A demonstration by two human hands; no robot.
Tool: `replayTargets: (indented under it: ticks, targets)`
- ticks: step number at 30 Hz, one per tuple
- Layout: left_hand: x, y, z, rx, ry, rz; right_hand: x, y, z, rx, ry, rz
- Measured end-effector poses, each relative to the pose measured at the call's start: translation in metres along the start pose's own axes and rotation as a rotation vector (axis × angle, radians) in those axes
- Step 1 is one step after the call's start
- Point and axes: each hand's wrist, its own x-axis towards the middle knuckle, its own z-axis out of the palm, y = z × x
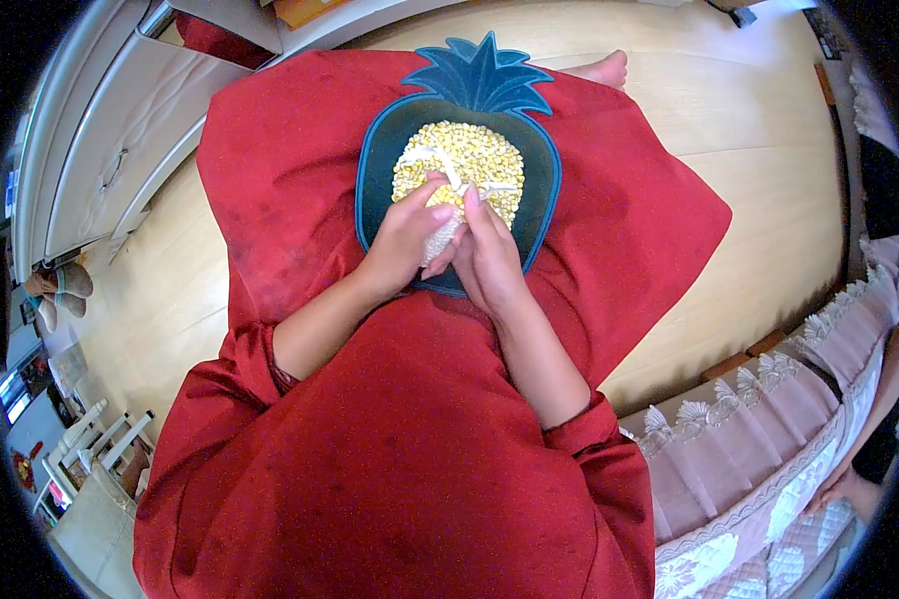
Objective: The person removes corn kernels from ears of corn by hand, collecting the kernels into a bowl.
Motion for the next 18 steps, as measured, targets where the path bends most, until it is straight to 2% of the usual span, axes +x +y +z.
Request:
replayTargets:
  ticks: [6,10,12,16,18]
  targets:
    - [0.007,-0.003,-0.002,-0.025,-0.017,0.066,0.002,0.001,-0.005,-0.035,-0.059,-0.037]
    - [0.007,0.000,0.007,-0.060,0.022,0.087,0.001,0.000,-0.001,-0.045,0.007,-0.054]
    - [0.006,-0.001,0.004,-0.024,0.009,0.015,-0.002,-0.010,0.014,-0.024,-0.034,-0.053]
    - [0.006,0.002,0.000,-0.059,-0.005,-0.051,0.004,0.002,-0.003,-0.063,0.067,-0.053]
    - [0.008,-0.003,-0.010,-0.109,-0.138,-0.061,0.004,0.004,-0.012,-0.075,0.074,-0.036]
